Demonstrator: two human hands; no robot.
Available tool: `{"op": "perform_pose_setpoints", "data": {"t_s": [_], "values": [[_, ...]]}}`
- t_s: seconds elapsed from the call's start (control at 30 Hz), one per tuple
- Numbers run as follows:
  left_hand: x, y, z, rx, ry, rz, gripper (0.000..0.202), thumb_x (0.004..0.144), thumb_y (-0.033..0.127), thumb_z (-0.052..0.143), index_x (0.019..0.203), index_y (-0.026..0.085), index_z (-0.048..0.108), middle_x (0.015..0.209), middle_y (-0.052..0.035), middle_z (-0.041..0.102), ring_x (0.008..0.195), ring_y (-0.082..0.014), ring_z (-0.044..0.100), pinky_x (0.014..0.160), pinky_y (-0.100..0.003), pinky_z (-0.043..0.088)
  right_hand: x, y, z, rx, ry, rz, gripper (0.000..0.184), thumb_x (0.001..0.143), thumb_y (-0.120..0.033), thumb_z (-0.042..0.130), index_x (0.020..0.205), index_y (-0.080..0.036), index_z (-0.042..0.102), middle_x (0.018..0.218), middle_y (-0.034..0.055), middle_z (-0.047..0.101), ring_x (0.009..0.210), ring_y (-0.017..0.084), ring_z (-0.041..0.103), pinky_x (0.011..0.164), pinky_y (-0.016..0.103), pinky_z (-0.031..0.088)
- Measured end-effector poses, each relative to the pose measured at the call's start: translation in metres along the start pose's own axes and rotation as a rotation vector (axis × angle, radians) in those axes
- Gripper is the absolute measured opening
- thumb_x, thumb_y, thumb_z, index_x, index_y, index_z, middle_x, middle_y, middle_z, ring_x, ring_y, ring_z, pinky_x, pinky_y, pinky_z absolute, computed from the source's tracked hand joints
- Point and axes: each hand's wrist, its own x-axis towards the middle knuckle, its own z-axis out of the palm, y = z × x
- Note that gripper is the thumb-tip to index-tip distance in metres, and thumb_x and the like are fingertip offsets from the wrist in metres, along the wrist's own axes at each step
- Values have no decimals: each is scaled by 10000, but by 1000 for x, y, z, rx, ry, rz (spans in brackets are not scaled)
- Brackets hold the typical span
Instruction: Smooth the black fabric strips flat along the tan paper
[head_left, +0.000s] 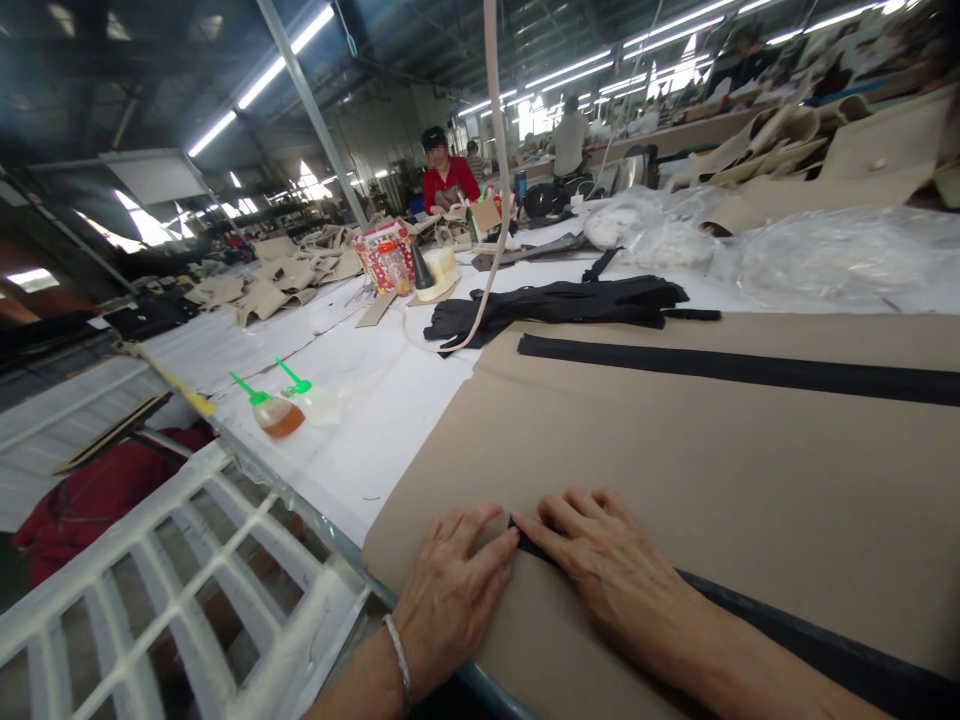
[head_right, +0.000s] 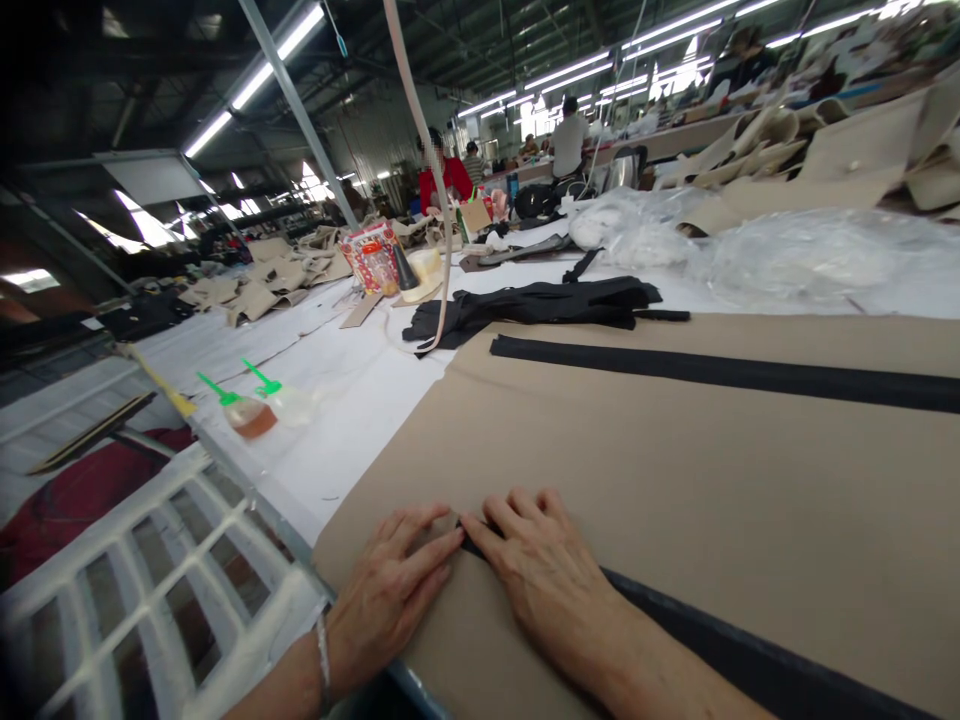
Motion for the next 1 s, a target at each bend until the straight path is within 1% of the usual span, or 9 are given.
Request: {"op": "perform_pose_setpoints", "data": {"t_s": [0.1,0.2,0.27,0.4,0.53,0.63,0.73,0.83,1.0], "values": [[1,-1,-1,14,-14,48,365,935,156,480,1285,231,552,1392,-85,501,1186,-270,498,953,-469,480,1,0,2,-33,8,4,486,857,-30,488,1295,-241,502,1044,44,566,924,241,474,803,413,317],[6,-3,-3,26,-23,149,335,954,139,430,1266,188,543,1391,-65,528,1187,-246,500,960,-419,466,-3,4,4,-21,54,19,576,785,25,483,1322,-180,461,1098,70,557,952,248,469,848,427,331],[10,-7,-5,30,-40,204,311,969,138,402,1240,180,548,1370,-49,556,1163,-229,516,965,-398,452,-7,9,5,15,73,31,523,768,46,486,1252,-153,497,1091,77,552,960,245,468,876,419,345],[17,-13,-8,-12,-114,258,287,981,143,383,1216,180,543,1346,-43,576,1150,-220,521,981,-391,426,-17,19,4,89,75,-10,300,843,43,487,1056,-155,560,994,56,544,914,219,472,867,369,384],[20,-13,-11,-73,-170,221,289,965,115,375,1194,192,535,1333,-49,573,1149,-226,506,987,-415,405,-24,25,0,86,87,-95,191,879,11,527,971,-151,569,946,49,542,862,201,482,816,326,407],[23,-10,-12,-105,-199,164,361,961,104,367,1293,198,475,1220,-62,610,1094,-224,510,968,-422,409,-28,27,-3,26,102,-137,141,901,-17,527,924,-149,570,913,49,541,816,197,485,779,324,407],[28,-6,-11,-74,-238,135,435,969,112,372,1381,245,415,1161,-45,613,1052,-225,504,938,-421,414,-32,28,-3,-13,103,-170,136,919,-32,514,953,-148,577,920,48,542,824,199,489,795,334,403],[33,0,-10,-29,-264,143,428,985,135,371,1381,287,433,1189,-28,602,1038,-223,498,917,-414,406,-35,30,-4,-44,94,-189,143,916,-42,522,998,-143,582,930,49,545,820,202,486,788,341,401],[37,7,-10,57,-281,137,439,990,158,381,1393,326,432,1145,-30,598,1014,-230,500,873,-419,392,-41,31,-7,-76,88,-182,157,916,-54,520,1022,-152,583,925,43,545,812,204,489,789,358,388]]}}
